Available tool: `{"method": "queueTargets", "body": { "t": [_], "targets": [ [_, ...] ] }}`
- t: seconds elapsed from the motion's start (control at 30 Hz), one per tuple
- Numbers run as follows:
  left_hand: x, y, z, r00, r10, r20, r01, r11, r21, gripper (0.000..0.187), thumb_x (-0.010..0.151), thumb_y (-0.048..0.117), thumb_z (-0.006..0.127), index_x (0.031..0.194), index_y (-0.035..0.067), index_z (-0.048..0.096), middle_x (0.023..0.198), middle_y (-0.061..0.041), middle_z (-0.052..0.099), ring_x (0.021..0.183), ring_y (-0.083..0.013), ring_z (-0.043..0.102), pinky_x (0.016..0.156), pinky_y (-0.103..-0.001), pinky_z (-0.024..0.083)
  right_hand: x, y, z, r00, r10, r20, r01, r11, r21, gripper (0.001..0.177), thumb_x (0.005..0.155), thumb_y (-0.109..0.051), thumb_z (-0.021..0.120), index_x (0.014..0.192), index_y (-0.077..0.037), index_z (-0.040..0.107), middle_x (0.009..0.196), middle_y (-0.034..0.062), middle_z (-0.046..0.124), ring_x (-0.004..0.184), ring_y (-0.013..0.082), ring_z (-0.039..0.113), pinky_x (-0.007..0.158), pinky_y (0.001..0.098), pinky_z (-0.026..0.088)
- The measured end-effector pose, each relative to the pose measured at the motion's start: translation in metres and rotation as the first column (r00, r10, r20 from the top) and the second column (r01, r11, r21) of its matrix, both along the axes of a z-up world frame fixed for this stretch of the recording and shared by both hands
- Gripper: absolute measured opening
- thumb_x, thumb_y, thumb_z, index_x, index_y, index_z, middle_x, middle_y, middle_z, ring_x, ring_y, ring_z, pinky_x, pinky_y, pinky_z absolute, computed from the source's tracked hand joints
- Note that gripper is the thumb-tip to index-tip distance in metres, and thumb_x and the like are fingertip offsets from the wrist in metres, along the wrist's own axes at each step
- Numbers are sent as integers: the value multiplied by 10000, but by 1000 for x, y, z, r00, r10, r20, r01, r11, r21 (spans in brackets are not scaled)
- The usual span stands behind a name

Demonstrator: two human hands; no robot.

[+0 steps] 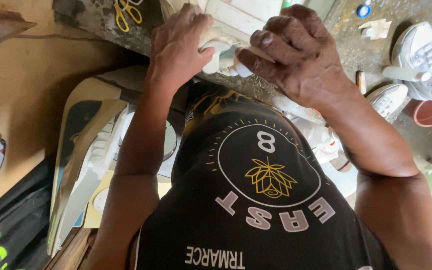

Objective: The person cleans two white shoes using a brush and cleaning solution at a sink.

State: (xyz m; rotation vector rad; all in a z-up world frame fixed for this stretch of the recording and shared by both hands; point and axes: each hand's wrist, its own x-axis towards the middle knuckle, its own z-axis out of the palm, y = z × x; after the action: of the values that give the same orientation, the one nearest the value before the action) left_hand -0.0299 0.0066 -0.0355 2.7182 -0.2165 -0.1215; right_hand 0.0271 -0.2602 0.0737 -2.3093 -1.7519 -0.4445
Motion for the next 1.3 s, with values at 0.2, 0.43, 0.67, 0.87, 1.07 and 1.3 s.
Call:
{"method": "queueTargets", "body": {
  "t": [0.2,0.43,0.67,0.87,1.07,1.3],
  "targets": [
    [-19,14,-6,995,35,98,-30,998,-57,538,817,319,907,1258,113,676,1303,-104,604,1121,-293,678,879,-450,556,-2,9,2,998,52,42,-52,999,6,351,946,-164,715,1292,-220,736,1183,-39,597,1207,169,573,1176,398,452],
    [-12,14,-4,999,43,14,-42,994,-102,516,838,310,905,1248,106,667,1264,-95,620,1004,-264,684,857,-462,541,-3,9,0,998,57,23,-57,998,-19,288,968,-179,698,1254,-207,720,1195,-41,598,1220,168,568,1185,401,454],
    [0,12,-4,999,11,43,-7,996,-93,513,841,292,900,1240,100,641,1239,-105,629,944,-260,684,828,-470,531,2,-5,2,1000,-3,12,4,997,-78,284,962,-220,723,1239,-193,782,1162,-37,616,1173,178,580,1134,402,476],
    [12,10,4,1000,-4,8,5,994,-112,507,850,306,910,1231,111,637,1175,-112,657,1023,-336,683,845,-504,520,6,-19,1,998,-46,-37,43,995,-86,342,907,-220,696,1229,-156,795,1172,20,635,1169,230,580,1101,446,471],
    [27,-5,2,1000,-14,25,14,1000,-19,544,805,316,913,1227,89,655,1165,-154,664,979,-354,690,808,-524,510,7,-25,-3,998,-65,-15,64,995,-75,323,921,-229,696,1226,-168,785,1139,1,628,1151,204,578,1114,428,470],
    [38,-15,2,999,-14,-44,14,1000,-3,556,782,307,908,1231,86,665,1192,-159,653,982,-334,698,851,-499,522,9,-28,-9,995,-91,45,95,993,-74,325,919,-270,748,1238,-240,803,1143,-37,655,1142,177,601,1106,392,484]
  ]
}}
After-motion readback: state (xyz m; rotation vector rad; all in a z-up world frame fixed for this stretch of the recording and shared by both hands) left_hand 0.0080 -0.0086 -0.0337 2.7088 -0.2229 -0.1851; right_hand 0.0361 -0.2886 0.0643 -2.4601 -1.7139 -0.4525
